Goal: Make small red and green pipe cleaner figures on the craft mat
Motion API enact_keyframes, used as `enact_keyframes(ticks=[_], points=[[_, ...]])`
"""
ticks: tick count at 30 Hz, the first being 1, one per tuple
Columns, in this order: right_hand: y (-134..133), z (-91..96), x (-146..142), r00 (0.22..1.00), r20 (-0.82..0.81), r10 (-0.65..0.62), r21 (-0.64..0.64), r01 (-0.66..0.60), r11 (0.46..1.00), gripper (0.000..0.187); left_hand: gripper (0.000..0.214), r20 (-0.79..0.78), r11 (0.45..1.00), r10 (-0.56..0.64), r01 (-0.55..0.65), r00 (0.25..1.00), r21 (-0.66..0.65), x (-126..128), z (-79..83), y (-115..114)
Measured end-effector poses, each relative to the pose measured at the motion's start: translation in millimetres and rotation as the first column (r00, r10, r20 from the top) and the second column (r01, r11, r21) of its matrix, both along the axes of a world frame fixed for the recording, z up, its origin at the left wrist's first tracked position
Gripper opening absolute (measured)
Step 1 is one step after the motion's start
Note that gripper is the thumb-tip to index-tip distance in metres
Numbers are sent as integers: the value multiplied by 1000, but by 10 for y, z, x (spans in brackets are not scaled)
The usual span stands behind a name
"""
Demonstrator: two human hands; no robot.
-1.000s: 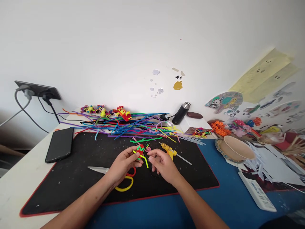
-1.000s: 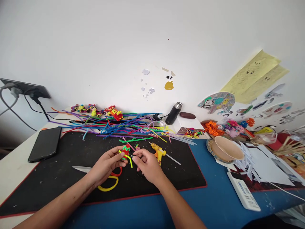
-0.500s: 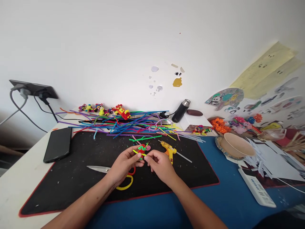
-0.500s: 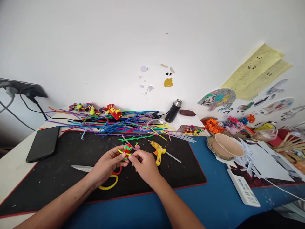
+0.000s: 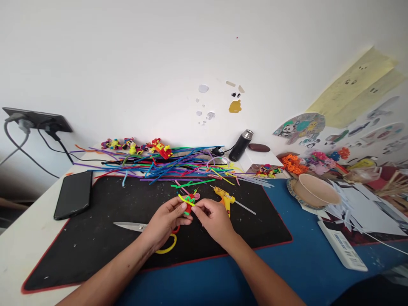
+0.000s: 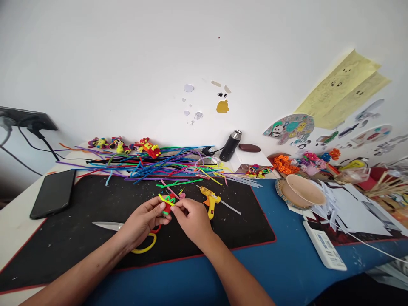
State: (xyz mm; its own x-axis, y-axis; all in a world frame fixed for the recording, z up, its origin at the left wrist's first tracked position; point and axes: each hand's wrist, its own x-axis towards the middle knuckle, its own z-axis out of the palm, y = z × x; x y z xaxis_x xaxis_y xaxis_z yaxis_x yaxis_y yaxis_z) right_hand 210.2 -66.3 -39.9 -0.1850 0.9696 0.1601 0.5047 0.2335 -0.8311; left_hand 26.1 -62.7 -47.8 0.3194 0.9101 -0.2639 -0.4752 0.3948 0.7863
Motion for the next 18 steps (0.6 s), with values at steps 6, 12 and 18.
enact_keyframes(ticks=[6,12,18], points=[[-8,36,0,997,67,22,46,-25,999,18,43,-43,1000,-14,15,999,26,-7,-22,3],[-24,52,-14,998,55,25,28,-26,999,18,40,-10,1000,-7,7,1000,0,-6,-5,-15],[-35,44,-4,1000,-10,29,-22,-30,999,18,30,53,994,31,-25,998,-109,-13,-57,1]])
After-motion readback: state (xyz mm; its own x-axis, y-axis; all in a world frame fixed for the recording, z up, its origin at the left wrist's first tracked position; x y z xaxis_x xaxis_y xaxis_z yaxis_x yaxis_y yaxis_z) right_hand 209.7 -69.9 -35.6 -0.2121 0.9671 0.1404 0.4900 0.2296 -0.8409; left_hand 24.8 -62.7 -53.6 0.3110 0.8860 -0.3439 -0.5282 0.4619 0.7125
